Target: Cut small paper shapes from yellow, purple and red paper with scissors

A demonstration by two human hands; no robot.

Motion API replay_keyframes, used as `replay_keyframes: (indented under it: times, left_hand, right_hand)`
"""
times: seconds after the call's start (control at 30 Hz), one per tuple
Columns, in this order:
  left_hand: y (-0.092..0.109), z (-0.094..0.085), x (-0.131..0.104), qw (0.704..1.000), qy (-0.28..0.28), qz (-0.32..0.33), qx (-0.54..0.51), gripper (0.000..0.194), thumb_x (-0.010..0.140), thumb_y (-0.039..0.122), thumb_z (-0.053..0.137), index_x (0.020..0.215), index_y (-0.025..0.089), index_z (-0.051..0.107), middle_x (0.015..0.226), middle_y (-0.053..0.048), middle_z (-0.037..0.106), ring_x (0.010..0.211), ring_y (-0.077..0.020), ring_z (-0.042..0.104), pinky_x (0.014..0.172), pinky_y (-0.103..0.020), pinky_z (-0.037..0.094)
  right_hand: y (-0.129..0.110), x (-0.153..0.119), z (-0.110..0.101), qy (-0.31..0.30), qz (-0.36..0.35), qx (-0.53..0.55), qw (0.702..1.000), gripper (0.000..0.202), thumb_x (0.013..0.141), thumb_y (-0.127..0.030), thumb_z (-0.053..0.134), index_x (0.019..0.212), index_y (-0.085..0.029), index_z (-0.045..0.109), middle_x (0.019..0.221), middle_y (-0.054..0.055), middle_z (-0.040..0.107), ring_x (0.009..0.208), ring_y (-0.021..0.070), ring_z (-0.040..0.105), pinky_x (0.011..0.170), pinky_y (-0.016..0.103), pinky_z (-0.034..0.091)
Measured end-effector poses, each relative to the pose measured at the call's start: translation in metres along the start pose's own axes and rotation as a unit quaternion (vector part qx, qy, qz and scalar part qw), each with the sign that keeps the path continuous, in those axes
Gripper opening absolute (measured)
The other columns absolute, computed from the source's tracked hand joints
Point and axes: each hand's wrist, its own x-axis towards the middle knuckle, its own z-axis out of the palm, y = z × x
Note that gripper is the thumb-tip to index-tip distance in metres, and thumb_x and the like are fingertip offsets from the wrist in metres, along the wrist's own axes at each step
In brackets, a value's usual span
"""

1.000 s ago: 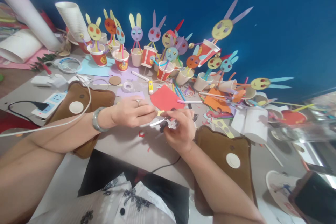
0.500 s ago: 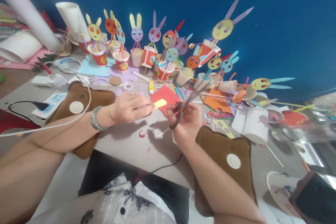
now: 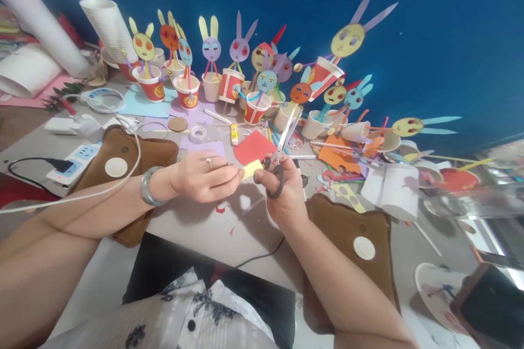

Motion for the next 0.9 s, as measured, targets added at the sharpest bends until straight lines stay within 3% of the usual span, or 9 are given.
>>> replay_keyframes:
  times: [0.33,0.47,0.57,0.63,0.77,0.9]
  left_hand:
    - [0.001,0.002,-0.003,0.999,-0.011,-0.033,-0.006,0.01,0.094,0.014,0.056,0.088,0.019,0.063,0.084,0.002,0.07,0.064,-0.0082,0.055,0.058,-0.025,0.043]
    - [0.0,0.007,-0.006,0.985,-0.012,-0.146,-0.094,0.007,0.097,0.018,0.055,0.098,0.018,0.063,0.085,0.0,0.071,0.068,-0.009,0.062,0.061,-0.023,0.046]
    - [-0.002,0.014,-0.008,0.944,0.016,-0.245,-0.222,0.005,0.097,0.02,0.058,0.097,0.017,0.063,0.086,-0.002,0.071,0.076,-0.0093,0.066,0.067,-0.02,0.05]
    - [-0.005,0.018,-0.009,0.921,0.031,-0.268,-0.283,0.007,0.098,0.021,0.058,0.096,0.018,0.064,0.087,-0.003,0.071,0.079,-0.0093,0.067,0.072,-0.02,0.052]
    - [-0.006,0.017,-0.009,0.924,0.023,-0.236,-0.301,0.01,0.099,0.024,0.056,0.098,0.019,0.065,0.091,-0.003,0.073,0.081,-0.009,0.069,0.074,-0.02,0.053]
    - [-0.006,0.011,-0.009,0.956,-0.007,-0.17,-0.239,0.01,0.099,0.022,0.054,0.102,0.021,0.063,0.092,-0.002,0.073,0.076,-0.0084,0.067,0.065,-0.019,0.048]
  right_hand:
    - [-0.001,-0.001,0.003,-0.002,-0.006,0.01,1.0,0.035,0.06,-0.014,0.083,0.088,-0.027,0.066,0.056,-0.01,0.042,0.055,0.0091,0.047,0.061,0.024,0.045]
    - [-0.003,0.001,0.004,0.002,-0.026,0.0,1.0,0.032,0.062,-0.02,0.083,0.088,-0.027,0.064,0.058,-0.009,0.045,0.055,0.0103,0.05,0.059,0.026,0.045]
    - [-0.003,0.005,0.003,0.014,-0.051,0.002,0.999,0.029,0.063,-0.024,0.084,0.08,-0.026,0.061,0.066,-0.007,0.053,0.057,0.0105,0.055,0.059,0.027,0.047]
    - [-0.002,0.009,0.001,0.011,-0.052,-0.002,0.999,0.028,0.066,-0.03,0.085,0.075,-0.025,0.059,0.067,-0.006,0.055,0.058,0.0106,0.055,0.058,0.026,0.047]
    - [-0.001,0.012,-0.004,-0.043,-0.004,-0.031,0.999,0.029,0.072,-0.046,0.083,0.078,-0.024,0.064,0.064,-0.004,0.057,0.057,0.0121,0.054,0.056,0.026,0.048]
    - [-0.002,0.011,-0.007,-0.094,0.067,-0.023,0.993,0.032,0.063,-0.041,0.089,0.083,-0.025,0.07,0.072,-0.003,0.063,0.06,0.013,0.056,0.055,0.028,0.049]
